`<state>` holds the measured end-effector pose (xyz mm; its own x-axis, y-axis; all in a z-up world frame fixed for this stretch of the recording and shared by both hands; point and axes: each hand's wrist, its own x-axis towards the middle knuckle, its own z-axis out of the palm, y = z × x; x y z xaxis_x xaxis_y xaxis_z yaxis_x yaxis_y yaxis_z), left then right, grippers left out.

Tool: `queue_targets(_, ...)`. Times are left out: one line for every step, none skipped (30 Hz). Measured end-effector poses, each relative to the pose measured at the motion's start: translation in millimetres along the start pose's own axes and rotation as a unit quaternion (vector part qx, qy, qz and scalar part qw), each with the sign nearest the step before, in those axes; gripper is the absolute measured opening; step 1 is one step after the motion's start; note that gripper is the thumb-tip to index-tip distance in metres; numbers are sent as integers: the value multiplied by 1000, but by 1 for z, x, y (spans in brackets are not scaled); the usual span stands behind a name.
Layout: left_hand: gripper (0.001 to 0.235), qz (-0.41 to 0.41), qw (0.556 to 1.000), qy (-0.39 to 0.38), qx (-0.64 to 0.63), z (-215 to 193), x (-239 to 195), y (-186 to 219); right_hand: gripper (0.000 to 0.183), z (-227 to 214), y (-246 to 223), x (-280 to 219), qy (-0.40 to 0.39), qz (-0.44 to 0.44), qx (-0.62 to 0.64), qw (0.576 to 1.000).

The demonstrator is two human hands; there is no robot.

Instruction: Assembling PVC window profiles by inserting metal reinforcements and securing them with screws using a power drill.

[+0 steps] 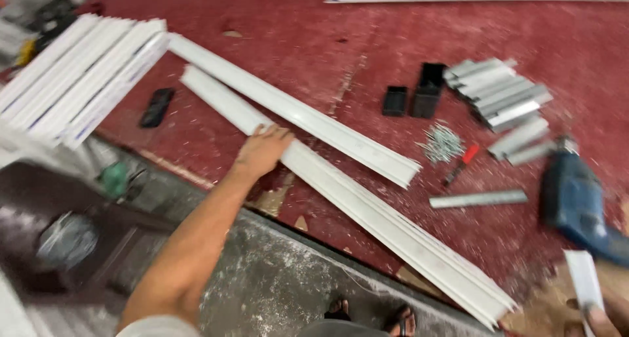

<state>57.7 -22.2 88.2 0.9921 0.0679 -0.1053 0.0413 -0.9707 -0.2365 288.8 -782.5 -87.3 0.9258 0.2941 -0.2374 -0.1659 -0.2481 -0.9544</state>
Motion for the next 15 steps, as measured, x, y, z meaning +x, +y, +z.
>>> queue_targets(60, -8, 1000, 24, -10, -8, -11, 4, 42, 53, -21, -48, 21, 6, -10, 1000)
queue_targets(64, -1, 998, 52, -30, -14, -9, 18, 41, 69, -29, -141, 57, 16, -26, 998)
queue_targets(64, 37, 997, 57, -42, -25, -8, 37, 41, 92, -65, -162, 95, 30, -30, 995)
queue_targets(70, 67, 994, 37, -82, -35, -6, 55, 46, 114, -104, -189, 114, 50, -30, 992)
queue_targets(80, 98, 988, 13, -120, -44, -5, 70, 51, 136, -148, -209, 132, 69, -29, 988)
queue_targets(80, 137, 982, 14, -128, -39, 2, 94, 51, 138, -160, -223, 169, 84, -30, 982)
queue_targets(84, 178, 975, 19, -132, -34, 7, 119, 43, 141, -171, -236, 178, 85, -30, 980)
queue_targets(89, 206, 970, 25, -129, -31, 6, 135, 35, 147, -181, -237, 174, 78, -26, 981)
queue_targets(89, 232, 964, 27, -131, -26, 12, 156, 35, 146, -170, -244, 198, 87, -24, 976)
queue_targets(89, 256, 955, 55, -137, -22, 14, 174, 33, 145, -161, -246, 197, 89, -14, 976)
queue_targets(91, 279, 946, 84, -143, -19, 14, 192, 30, 143, -153, -248, 195, 91, -3, 976)
queue_targets(91, 283, 944, 89, -144, -15, 16, 200, 30, 140, -148, -249, 201, 89, -4, 976)
queue_targets(90, 283, 940, 114, -154, -12, 19, 210, 29, 136, -143, -250, 194, 86, 13, 977)
queue_targets(89, 279, 937, 139, -160, -10, 20, 216, 29, 134, -137, -248, 184, 83, 33, 979)
queue_targets(89, 280, 936, 142, -157, -7, 24, 221, 29, 129, -130, -247, 186, 79, 35, 979)
